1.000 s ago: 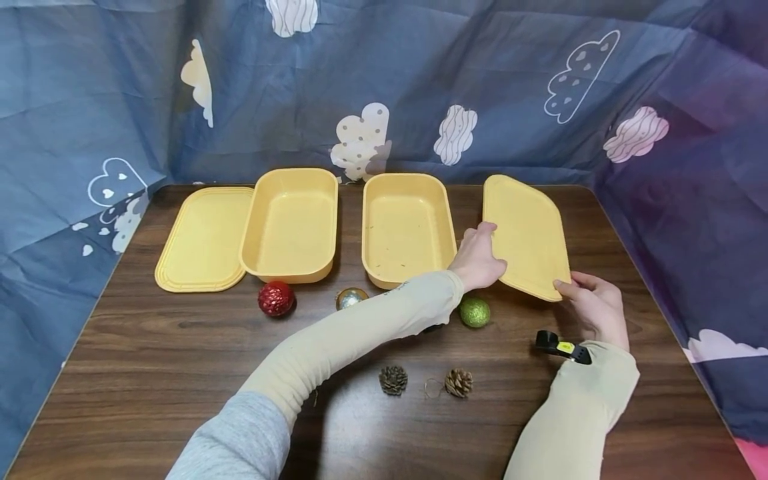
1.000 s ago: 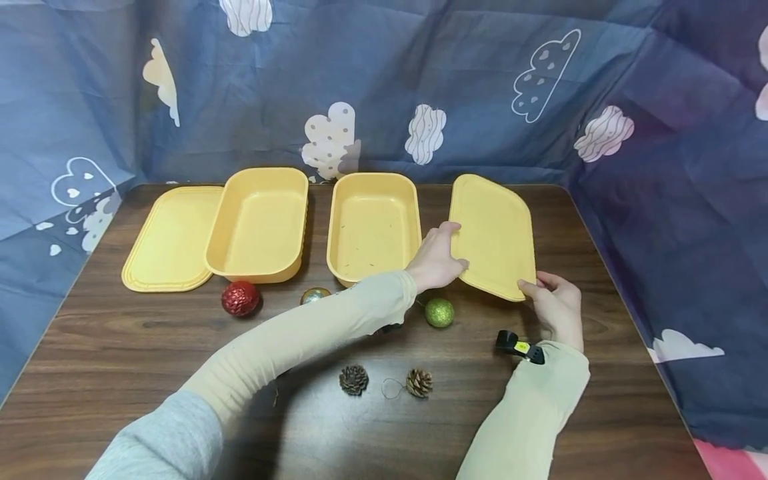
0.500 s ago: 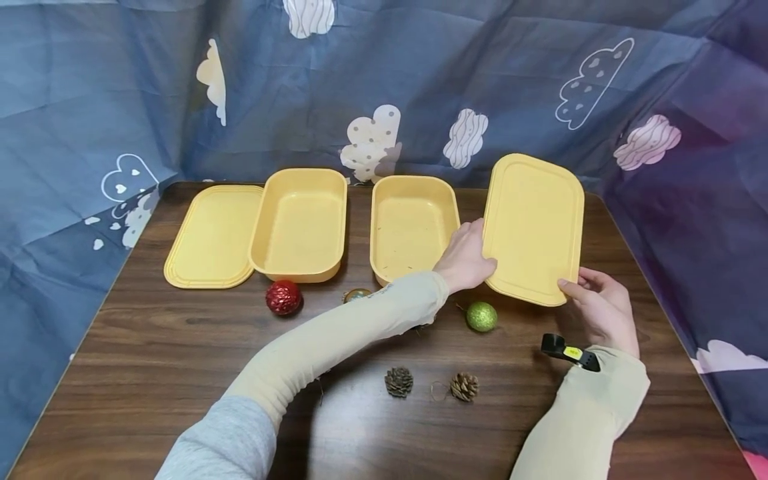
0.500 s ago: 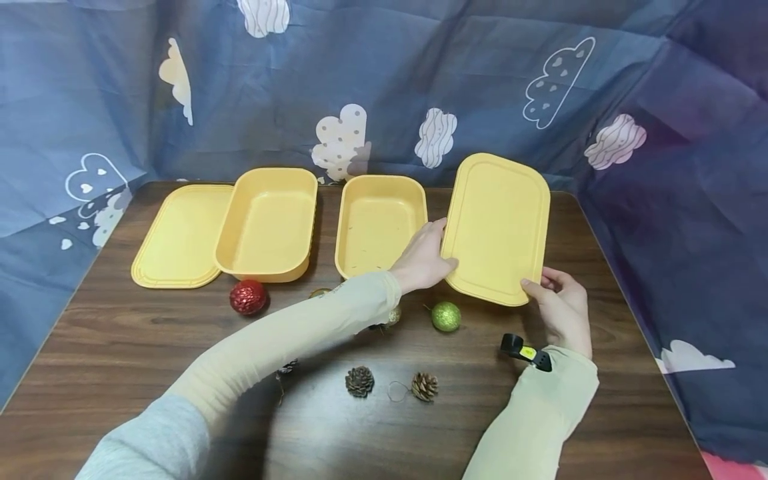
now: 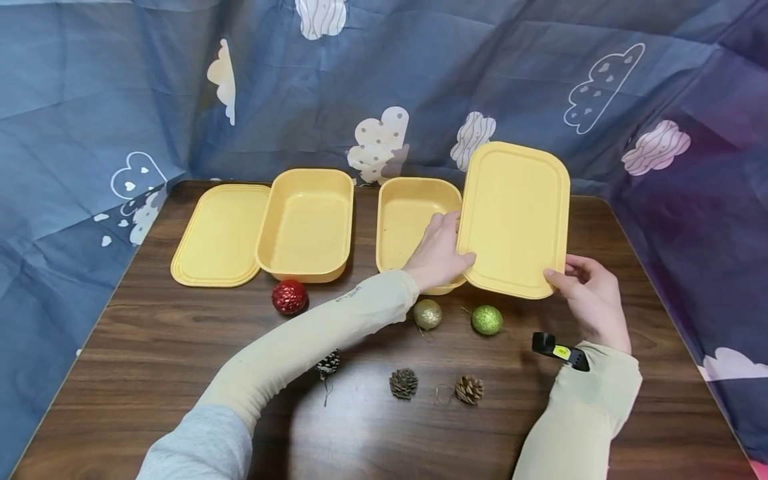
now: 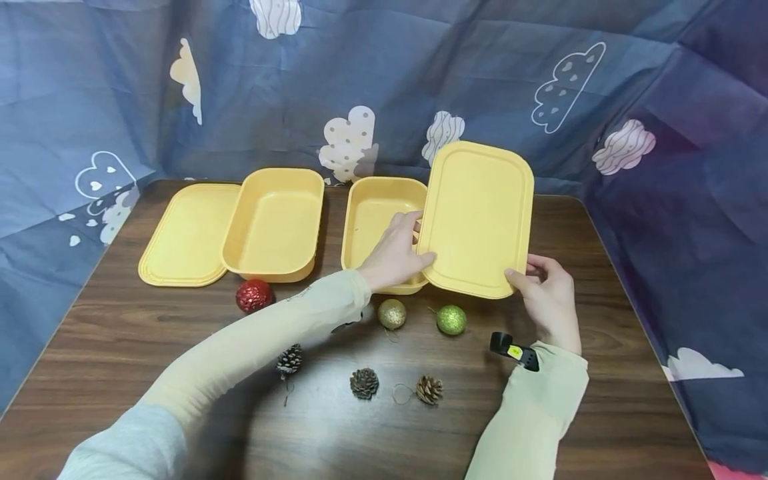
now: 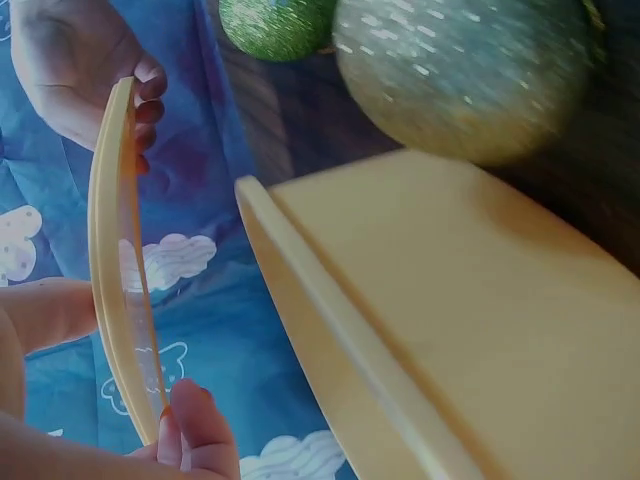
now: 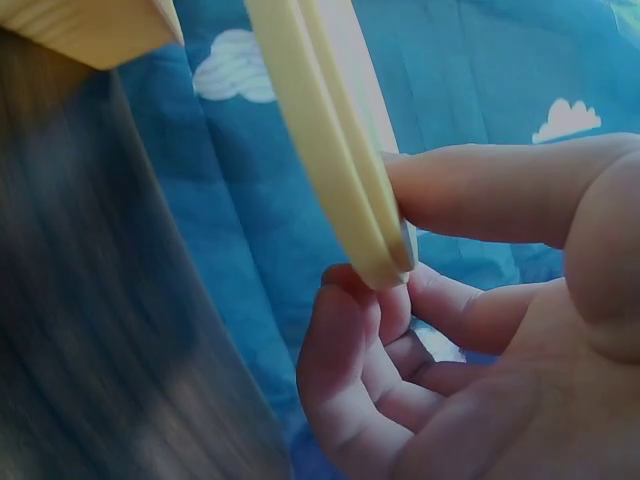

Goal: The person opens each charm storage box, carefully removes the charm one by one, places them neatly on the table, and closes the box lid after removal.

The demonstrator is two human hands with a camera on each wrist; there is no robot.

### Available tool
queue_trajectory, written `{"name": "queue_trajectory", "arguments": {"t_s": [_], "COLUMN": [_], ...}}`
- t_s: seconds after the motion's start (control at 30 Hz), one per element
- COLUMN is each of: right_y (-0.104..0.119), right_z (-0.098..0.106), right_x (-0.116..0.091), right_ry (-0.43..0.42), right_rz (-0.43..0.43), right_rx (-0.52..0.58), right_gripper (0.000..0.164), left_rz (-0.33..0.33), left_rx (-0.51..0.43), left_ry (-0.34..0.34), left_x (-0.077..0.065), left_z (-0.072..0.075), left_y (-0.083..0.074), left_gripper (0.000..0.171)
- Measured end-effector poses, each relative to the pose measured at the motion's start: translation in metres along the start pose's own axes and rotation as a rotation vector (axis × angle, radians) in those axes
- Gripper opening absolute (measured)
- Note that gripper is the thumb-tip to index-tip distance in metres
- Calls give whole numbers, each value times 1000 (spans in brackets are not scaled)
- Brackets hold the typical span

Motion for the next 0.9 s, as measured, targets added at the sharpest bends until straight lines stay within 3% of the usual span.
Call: {"name": "queue_trajectory", "arguments": {"t_s": [0.2, 0.63, 0.9], "right_y": [17, 50, 65], "right_z": [-9, -41, -59], "right_x": [-2, -12, -17], "right_ry": [-1, 18, 78], "right_rz": [73, 207, 277], "right_rx": [-73, -56, -65], "right_gripper": [48, 47, 46], "left_rz": [8, 4, -4], "left_rx": [-16, -51, -52], "left_ry": [-15, -52, -105], "left_x": [-4, -15, -25], "left_z": [13, 53, 72], "left_y": [11, 36, 50], "left_gripper": [79, 72, 64]}}
Point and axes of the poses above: each hand's wrist, its own x-axis towards the middle knuckle, its own z-axis out of the back of the hand, y = z × x, the point moved 9 cm from there along x, towards the middle knuckle, and after that the axes turned 4 degrees about x, right-handed, at the moved point
